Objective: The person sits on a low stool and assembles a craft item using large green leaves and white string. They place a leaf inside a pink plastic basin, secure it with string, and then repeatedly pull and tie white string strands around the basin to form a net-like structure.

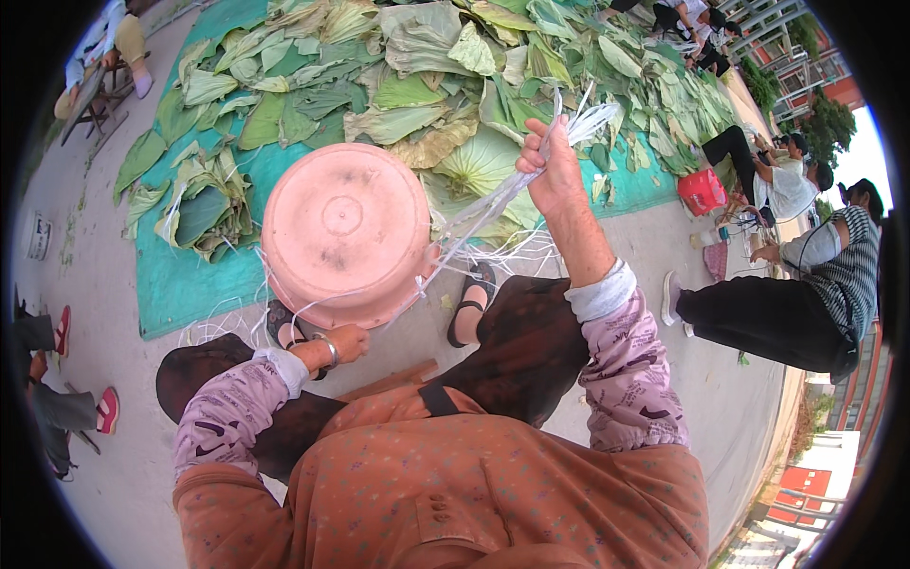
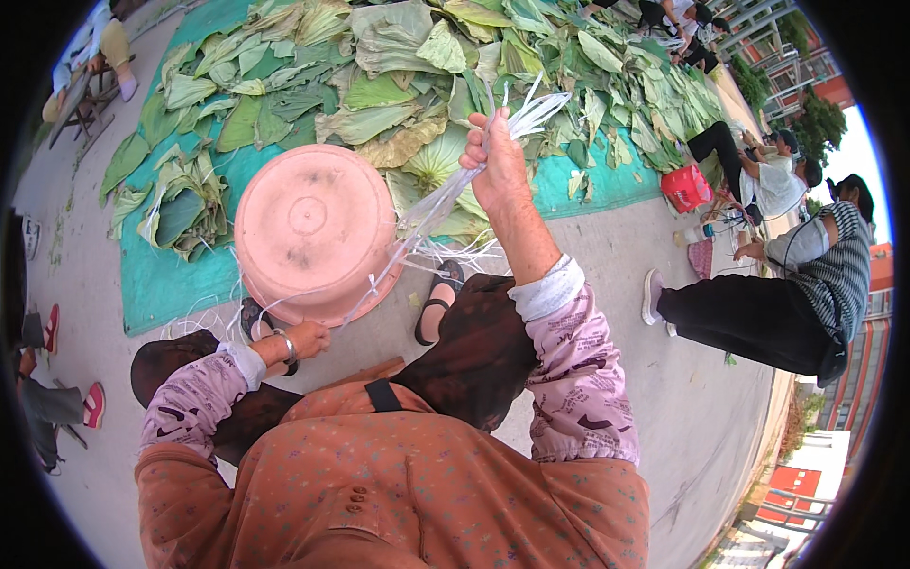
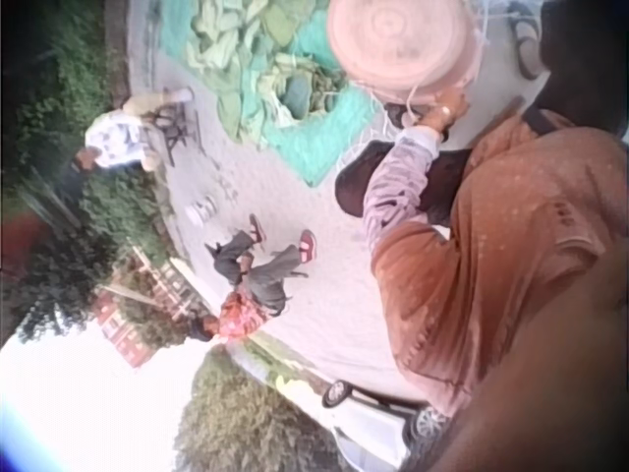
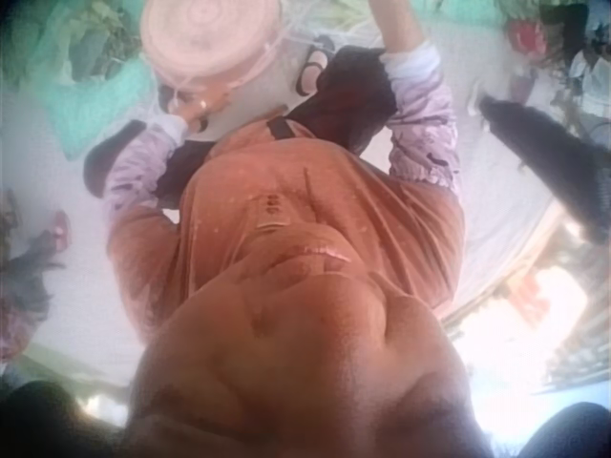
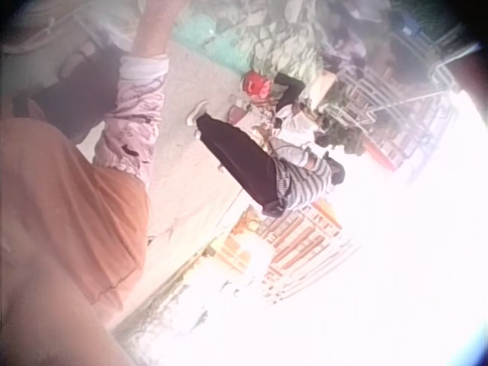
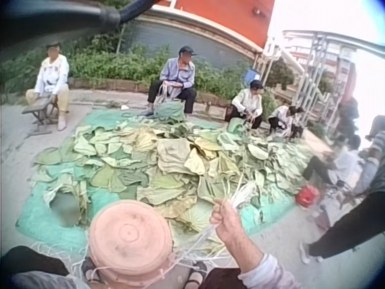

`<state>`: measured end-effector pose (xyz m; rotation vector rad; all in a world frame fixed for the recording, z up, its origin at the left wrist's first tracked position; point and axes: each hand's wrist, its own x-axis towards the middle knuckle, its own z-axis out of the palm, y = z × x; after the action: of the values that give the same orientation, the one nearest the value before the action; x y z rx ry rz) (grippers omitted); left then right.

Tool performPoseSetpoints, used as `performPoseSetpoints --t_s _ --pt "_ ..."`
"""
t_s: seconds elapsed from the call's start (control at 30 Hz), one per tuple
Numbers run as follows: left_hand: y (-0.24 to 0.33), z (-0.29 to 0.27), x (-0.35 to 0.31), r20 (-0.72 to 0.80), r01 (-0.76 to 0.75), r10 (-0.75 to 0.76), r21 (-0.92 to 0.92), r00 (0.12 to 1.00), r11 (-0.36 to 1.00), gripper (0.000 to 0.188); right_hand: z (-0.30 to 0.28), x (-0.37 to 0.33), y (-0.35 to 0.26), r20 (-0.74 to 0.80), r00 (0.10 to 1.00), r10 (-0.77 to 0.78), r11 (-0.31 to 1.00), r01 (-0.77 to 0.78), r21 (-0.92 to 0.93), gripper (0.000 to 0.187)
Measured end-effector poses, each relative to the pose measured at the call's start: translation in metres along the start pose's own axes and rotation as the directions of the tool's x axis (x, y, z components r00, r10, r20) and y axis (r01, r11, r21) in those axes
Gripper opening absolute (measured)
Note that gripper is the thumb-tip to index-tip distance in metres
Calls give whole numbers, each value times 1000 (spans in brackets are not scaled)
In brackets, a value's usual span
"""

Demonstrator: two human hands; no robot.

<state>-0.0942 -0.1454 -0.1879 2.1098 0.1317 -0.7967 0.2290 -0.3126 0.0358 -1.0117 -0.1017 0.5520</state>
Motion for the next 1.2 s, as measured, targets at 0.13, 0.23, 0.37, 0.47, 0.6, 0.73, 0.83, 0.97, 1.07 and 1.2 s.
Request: performPoseSetpoints --t_s 0.13,0.23,0.37,0.47,0.6,0.73,0.83,0.97,1.07,1.2 --pt "-3 4 4 34 33 -29 -96 999 995 12 7 -6 -1 41 999 -8 1000 9 -27 39" --pt "-5 6 3 36 44 -40 -101 999 994 11 8 -9 1 106 994 -33 993 45 -113 33" --pt "-6 7 6 52 65 -62 -58 997 996 11 2 -12 1 98 994 -41 984 57 -168 24" --pt "-25 18 10 52 104 -101 -71 994 992 13 7 -15 1 31 999 -17 990 21 -142 24" --pt "-61 41 31 48 53 -56 55 997 997 15 13 -16 -1 -3 999 43 955 -42 -294 25" --pt "-66 26 25 64 -89 65 566 996 819 14 -4 -14 -6 -100 971 -215 853 137 -504 28" --pt "-16 -26 0 -101 80 -22 610 995 788 20 -15 -8 -4 -71 947 -312 782 214 -586 29" --pt "41 -115 -37 -303 2 88 286 949 958 32 -22 -11 0 -31 948 -316 765 235 -599 31" --pt "52 -179 -89 -532 -216 172 -21 829 976 29 -11 -10 5 5 955 -297 770 243 -590 30" --pt "9 -238 -152 -705 -321 78 -219 705 922 30 -12 -3 11 28 962 -271 761 232 -606 29"
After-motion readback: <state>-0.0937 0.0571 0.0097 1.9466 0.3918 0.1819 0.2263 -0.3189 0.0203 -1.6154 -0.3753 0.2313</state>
